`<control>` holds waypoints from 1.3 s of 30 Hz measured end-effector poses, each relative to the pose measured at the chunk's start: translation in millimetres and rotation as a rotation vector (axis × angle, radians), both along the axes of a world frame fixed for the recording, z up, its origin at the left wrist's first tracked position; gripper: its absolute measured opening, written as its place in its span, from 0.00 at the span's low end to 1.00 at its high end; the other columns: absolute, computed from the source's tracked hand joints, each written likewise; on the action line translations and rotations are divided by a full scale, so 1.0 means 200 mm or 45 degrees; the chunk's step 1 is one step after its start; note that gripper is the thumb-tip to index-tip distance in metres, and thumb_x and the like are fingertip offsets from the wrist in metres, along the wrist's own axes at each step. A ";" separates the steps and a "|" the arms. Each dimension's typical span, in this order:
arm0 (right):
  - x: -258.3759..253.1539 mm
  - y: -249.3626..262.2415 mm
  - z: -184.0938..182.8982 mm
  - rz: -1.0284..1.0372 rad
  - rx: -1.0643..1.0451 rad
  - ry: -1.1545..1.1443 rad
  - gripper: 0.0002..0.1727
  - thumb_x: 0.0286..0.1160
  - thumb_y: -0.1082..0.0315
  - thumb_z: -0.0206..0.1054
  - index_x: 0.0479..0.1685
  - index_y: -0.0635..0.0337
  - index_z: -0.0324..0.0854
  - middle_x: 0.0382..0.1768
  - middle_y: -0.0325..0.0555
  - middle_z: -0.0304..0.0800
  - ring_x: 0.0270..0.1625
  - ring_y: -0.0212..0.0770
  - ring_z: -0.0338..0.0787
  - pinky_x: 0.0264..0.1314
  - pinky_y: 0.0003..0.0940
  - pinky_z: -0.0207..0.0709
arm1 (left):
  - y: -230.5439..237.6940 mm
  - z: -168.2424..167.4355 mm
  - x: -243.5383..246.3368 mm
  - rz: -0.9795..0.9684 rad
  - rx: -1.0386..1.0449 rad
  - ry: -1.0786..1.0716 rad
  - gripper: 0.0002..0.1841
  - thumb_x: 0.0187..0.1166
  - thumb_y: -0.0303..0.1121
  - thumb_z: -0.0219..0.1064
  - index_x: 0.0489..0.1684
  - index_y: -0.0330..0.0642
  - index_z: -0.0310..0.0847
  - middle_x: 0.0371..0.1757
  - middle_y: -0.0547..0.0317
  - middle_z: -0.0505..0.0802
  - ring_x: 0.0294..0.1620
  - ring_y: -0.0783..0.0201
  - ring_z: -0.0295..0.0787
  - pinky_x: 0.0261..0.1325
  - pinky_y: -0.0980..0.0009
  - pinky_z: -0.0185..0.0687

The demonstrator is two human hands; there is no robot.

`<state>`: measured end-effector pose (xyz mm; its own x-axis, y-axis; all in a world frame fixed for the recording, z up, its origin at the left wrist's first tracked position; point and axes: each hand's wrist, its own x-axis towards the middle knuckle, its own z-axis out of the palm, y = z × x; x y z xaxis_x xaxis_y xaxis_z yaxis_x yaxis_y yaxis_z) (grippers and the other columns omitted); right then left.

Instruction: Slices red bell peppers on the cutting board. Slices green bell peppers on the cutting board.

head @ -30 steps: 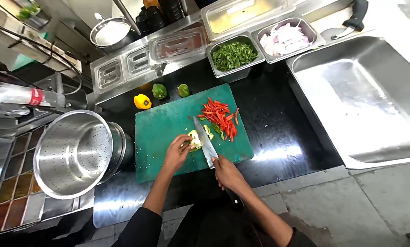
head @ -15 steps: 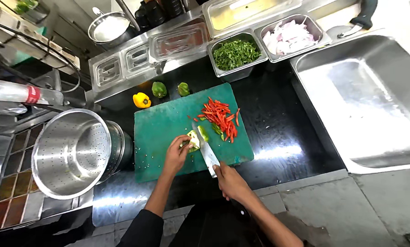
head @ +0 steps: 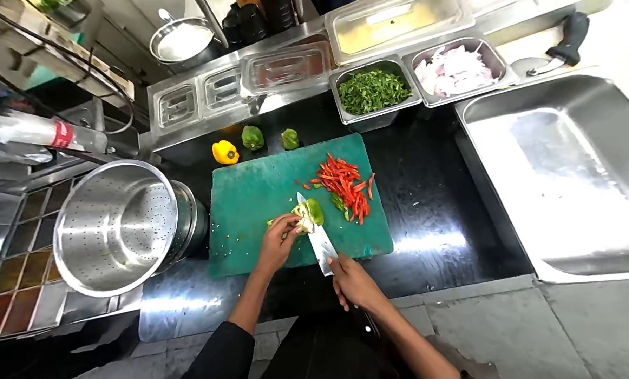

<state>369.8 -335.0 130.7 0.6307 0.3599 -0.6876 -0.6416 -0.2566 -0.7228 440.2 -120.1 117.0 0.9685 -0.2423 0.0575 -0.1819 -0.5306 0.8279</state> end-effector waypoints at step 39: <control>-0.23 -0.08 -0.15 -0.382 0.310 -0.319 0.30 0.91 0.67 0.54 0.92 0.53 0.60 0.41 0.42 0.93 0.18 0.33 0.84 0.17 0.28 0.82 | 0.07 -0.04 0.08 -0.045 0.097 -0.251 0.25 0.76 0.39 0.75 0.69 0.37 0.84 0.71 0.45 0.86 0.74 0.52 0.81 0.77 0.56 0.76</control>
<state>323.6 -350.8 101.6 0.8675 0.2680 -0.4190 -0.4597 0.1103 -0.8812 456.3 -105.4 108.6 0.9310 -0.2870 0.2254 -0.3562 -0.5807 0.7320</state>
